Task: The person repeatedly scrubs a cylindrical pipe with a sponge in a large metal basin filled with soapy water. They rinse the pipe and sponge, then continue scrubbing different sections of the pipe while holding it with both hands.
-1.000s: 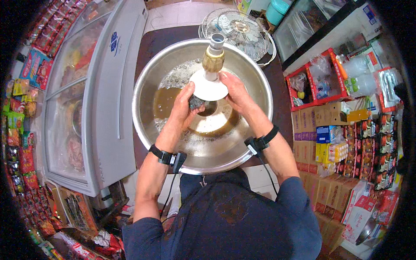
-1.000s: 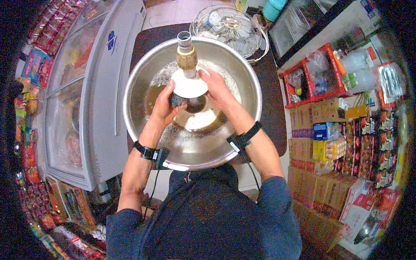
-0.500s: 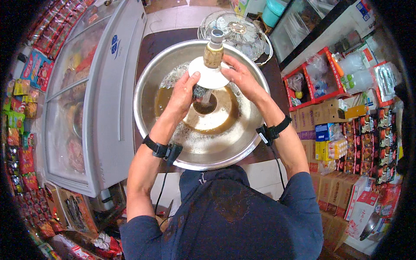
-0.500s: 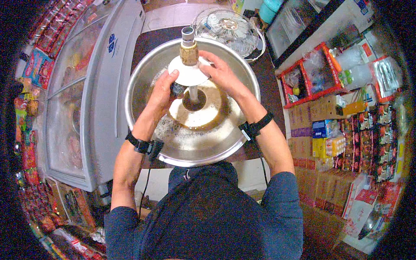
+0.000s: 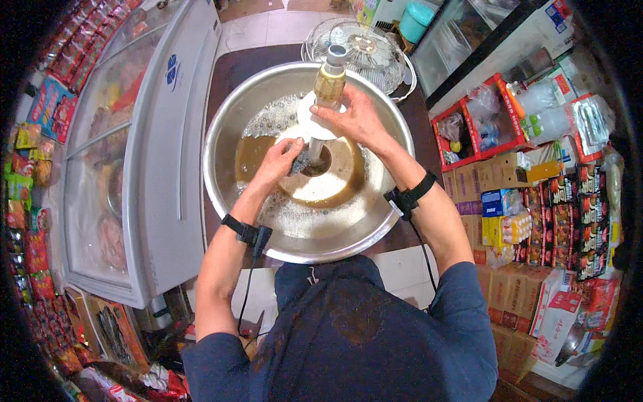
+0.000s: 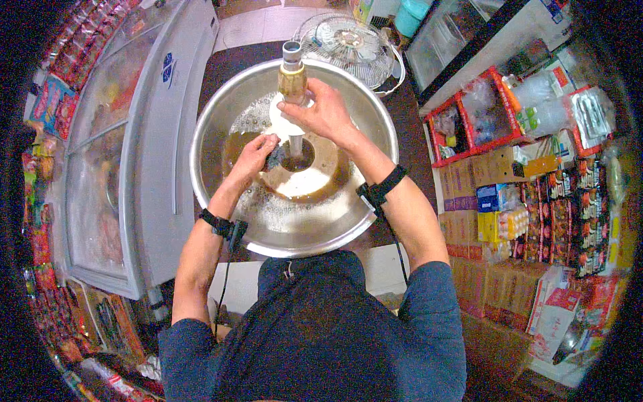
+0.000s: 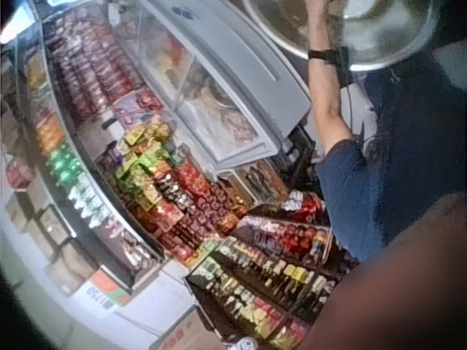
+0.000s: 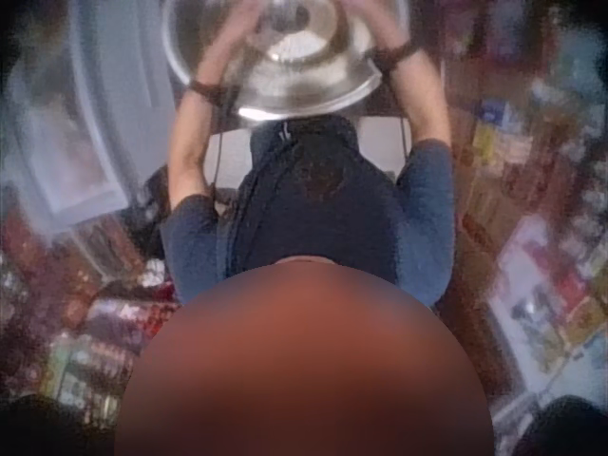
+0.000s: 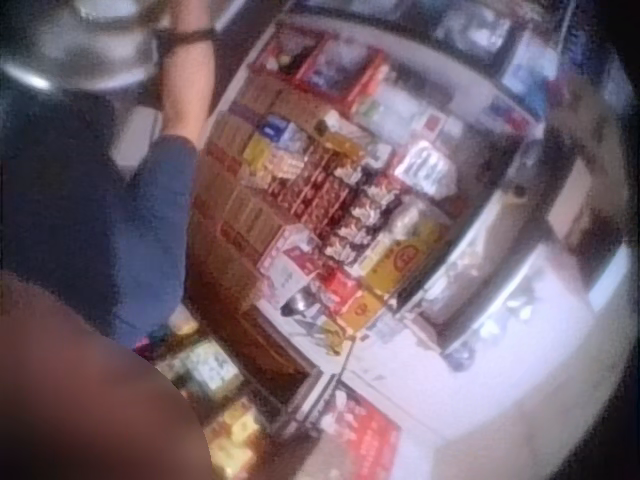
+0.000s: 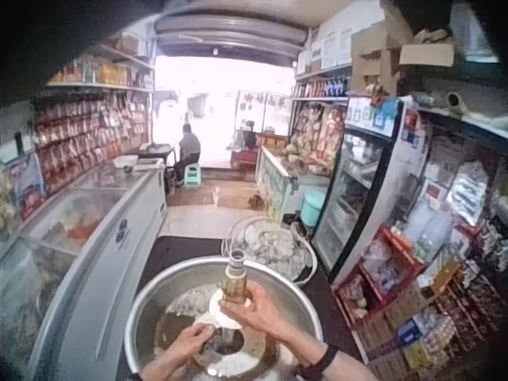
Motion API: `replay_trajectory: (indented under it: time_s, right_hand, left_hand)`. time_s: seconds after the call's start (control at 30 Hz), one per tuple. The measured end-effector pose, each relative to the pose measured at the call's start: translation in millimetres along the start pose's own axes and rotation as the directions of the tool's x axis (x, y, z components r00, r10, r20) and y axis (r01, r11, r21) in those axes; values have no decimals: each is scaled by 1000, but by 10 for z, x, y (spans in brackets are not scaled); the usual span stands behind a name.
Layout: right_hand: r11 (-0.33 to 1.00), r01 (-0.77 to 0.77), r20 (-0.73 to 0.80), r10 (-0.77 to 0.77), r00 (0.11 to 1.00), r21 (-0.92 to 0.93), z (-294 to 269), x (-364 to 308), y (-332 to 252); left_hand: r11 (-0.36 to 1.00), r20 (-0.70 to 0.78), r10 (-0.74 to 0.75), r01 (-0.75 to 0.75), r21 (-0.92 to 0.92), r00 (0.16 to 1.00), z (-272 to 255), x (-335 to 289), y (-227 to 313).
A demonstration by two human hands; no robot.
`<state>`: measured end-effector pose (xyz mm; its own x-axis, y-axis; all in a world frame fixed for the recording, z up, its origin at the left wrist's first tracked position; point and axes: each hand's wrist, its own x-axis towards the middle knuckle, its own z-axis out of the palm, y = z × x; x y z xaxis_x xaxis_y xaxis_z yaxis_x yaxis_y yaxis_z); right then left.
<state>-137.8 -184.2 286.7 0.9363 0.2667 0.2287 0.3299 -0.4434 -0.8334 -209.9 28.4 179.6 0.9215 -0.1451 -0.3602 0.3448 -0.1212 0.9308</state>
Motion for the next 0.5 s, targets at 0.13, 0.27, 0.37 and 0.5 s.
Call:
replay_trajectory:
  time_s: [0.13,0.27,0.37,0.5]
  right_hand:
    - [998,-62,-24,63,998,31,36,-11,-70]
    - [995,-94,-64,97,993,38,120,-21,-116]
    - [994,-107,-97,109,989,27,164,-20,-90]
    - [994,-107,-112,102,988,-35,211,-28,-21]
  left_hand:
    - [900,-71,-80,41,-434,994,-21,-18,-79]
    - [844,-211,183,-263,-468,960,302,79,44]
    - [771,-474,572,-637,30,670,720,274,-47]
    - [994,-460,104,-112,11,882,827,510,-561]
